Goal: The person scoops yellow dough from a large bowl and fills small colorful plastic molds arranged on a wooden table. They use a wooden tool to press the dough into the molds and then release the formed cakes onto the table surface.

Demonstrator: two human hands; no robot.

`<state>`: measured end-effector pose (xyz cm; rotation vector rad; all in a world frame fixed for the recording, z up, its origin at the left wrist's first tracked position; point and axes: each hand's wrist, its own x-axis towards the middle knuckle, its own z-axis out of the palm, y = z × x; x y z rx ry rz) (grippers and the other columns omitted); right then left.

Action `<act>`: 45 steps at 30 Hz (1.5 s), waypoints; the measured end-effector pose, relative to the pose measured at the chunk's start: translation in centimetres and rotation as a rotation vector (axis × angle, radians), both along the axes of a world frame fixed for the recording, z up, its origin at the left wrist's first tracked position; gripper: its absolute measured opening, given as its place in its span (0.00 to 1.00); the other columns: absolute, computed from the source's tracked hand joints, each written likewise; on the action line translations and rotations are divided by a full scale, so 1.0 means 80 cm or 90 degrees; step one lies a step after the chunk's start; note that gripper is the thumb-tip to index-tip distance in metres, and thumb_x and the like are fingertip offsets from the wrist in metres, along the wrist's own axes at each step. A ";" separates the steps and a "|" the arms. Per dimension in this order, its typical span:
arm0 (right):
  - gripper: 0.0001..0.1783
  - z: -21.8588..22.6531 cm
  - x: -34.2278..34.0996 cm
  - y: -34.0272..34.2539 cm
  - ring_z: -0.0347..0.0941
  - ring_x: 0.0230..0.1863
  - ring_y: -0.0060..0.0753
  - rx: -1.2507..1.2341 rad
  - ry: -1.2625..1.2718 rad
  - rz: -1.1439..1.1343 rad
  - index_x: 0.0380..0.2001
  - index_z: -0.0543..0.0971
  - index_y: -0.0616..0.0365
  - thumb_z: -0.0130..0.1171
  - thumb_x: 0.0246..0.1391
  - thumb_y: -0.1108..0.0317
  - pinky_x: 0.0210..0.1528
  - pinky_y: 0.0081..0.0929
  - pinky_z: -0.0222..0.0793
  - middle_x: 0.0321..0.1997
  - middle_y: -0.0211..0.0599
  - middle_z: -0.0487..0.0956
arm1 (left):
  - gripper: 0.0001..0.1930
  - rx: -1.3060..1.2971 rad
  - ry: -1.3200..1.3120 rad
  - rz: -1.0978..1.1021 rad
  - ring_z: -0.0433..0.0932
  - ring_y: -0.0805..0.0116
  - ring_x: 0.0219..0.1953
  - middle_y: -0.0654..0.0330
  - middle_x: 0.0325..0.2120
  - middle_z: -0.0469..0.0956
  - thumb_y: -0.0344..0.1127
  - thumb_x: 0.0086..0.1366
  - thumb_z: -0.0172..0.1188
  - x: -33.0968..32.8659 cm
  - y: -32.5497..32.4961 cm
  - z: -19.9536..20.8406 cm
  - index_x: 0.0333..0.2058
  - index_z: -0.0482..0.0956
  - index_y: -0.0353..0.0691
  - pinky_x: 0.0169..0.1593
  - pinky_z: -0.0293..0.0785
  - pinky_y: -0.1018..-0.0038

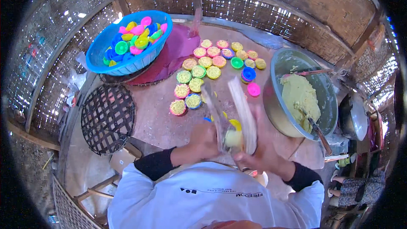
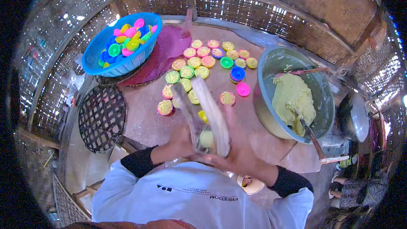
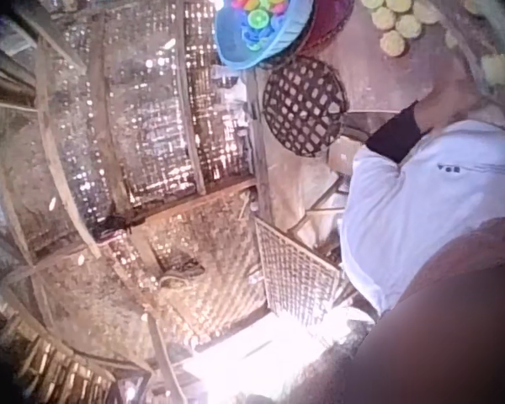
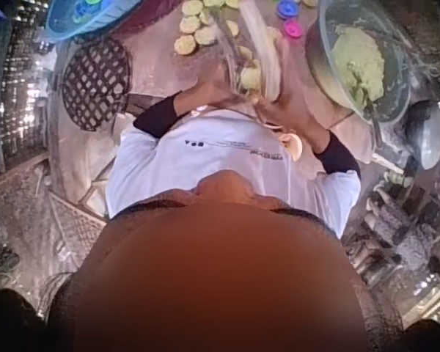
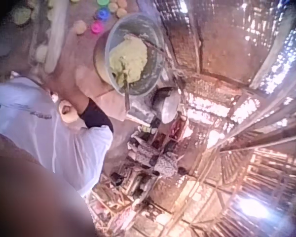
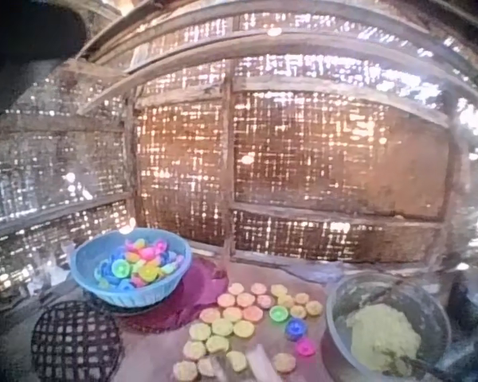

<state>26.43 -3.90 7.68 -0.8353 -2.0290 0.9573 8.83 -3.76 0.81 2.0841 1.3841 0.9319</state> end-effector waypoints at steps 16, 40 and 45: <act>0.45 -0.004 0.051 0.113 0.70 0.41 0.31 -0.769 -0.138 0.299 0.51 0.65 0.63 0.46 0.45 0.31 0.44 0.27 0.64 0.43 0.43 0.72 | 0.35 -0.041 -1.097 -0.628 0.70 0.61 0.47 0.65 0.36 0.70 0.65 0.57 0.44 -0.106 0.134 0.041 0.56 0.60 0.48 0.55 0.61 0.56; 0.41 -0.046 -0.004 0.121 0.69 0.27 0.25 -0.596 -0.356 0.149 0.37 0.74 0.69 0.38 0.52 0.34 0.30 0.24 0.65 0.28 0.37 0.75 | 0.20 -0.183 -1.320 -0.528 0.73 0.60 0.32 0.65 0.18 0.69 0.55 0.64 0.40 -0.139 0.131 -0.050 0.22 0.60 0.47 0.35 0.74 0.59; 0.40 -0.037 -0.004 0.121 0.69 0.23 0.26 -0.581 -0.379 0.156 0.33 0.76 0.70 0.40 0.52 0.34 0.25 0.26 0.65 0.23 0.37 0.75 | 0.20 -0.196 -1.352 -0.473 0.73 0.63 0.32 0.67 0.17 0.68 0.55 0.63 0.40 -0.134 0.125 -0.064 0.21 0.59 0.48 0.34 0.73 0.62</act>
